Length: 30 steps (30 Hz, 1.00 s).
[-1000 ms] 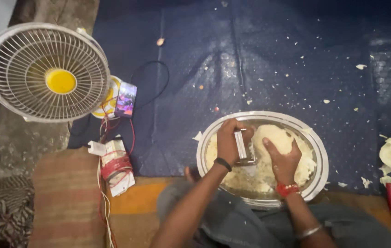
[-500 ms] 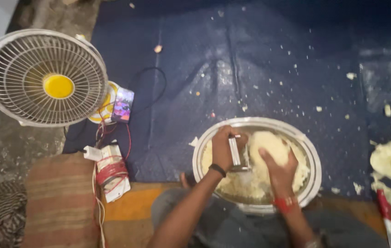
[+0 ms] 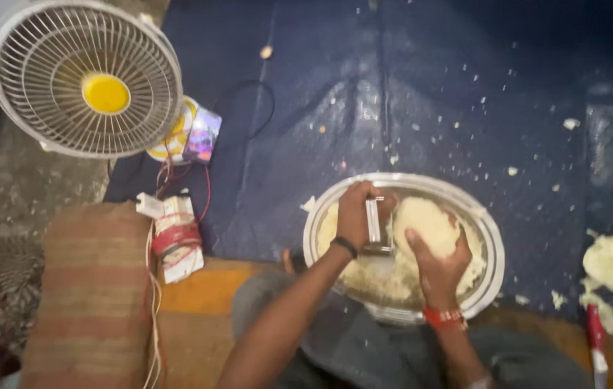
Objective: The person is grating a cabbage into a metal tray using a manual grater.
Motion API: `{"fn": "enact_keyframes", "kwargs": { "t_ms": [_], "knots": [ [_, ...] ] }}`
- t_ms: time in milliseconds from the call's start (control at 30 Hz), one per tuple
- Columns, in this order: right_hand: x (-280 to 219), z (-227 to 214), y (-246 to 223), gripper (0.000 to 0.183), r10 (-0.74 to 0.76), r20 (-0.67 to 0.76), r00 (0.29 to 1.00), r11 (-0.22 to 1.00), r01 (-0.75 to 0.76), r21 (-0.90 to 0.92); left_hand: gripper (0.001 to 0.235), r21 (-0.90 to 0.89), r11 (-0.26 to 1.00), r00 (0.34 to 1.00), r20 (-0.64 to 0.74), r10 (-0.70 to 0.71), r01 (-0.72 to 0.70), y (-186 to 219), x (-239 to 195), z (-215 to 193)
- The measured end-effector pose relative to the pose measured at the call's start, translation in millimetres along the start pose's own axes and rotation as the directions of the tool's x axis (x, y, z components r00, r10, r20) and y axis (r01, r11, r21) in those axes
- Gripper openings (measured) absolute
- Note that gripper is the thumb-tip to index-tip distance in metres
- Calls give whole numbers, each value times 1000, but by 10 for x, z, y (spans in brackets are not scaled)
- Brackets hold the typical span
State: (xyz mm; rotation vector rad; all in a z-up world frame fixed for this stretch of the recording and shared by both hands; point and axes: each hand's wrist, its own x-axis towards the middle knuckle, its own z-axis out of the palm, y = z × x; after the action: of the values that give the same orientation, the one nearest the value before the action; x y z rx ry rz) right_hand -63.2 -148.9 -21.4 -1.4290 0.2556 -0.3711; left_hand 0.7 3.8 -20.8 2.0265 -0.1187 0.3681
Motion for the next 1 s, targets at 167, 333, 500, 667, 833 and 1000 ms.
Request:
{"fn": "enact_keyframes", "kwargs": {
  "t_ms": [167, 333, 500, 667, 833, 1000],
  "knots": [
    [69, 102, 174, 54, 30, -82, 996, 991, -41, -131, 19, -32, 995, 995, 22, -93, 94, -3, 28, 48],
    [-134, 25, 34, 63, 45, -43, 998, 983, -37, 181, 21, -47, 998, 999, 21, -36, 37, 55, 22, -29],
    [108, 75, 110, 54, 95, -89, 992, 987, -105, -121, 25, -76, 984, 984, 87, -153, 160, 81, -15, -33],
    [-43, -26, 10, 58, 34, 0, 999, 998, -34, 60, 20, -156, 971, 983, 71, -170, 179, -20, 101, -14],
    [90, 64, 318, 55, 125, -101, 987, 985, -136, -106, 26, -1, 996, 995, 55, -86, 86, 100, 2, -26],
    [-11, -33, 194, 62, -8, -30, 1000, 997, 10, 74, 13, -46, 986, 985, 77, -153, 157, 62, 43, -12]
  ]
}}
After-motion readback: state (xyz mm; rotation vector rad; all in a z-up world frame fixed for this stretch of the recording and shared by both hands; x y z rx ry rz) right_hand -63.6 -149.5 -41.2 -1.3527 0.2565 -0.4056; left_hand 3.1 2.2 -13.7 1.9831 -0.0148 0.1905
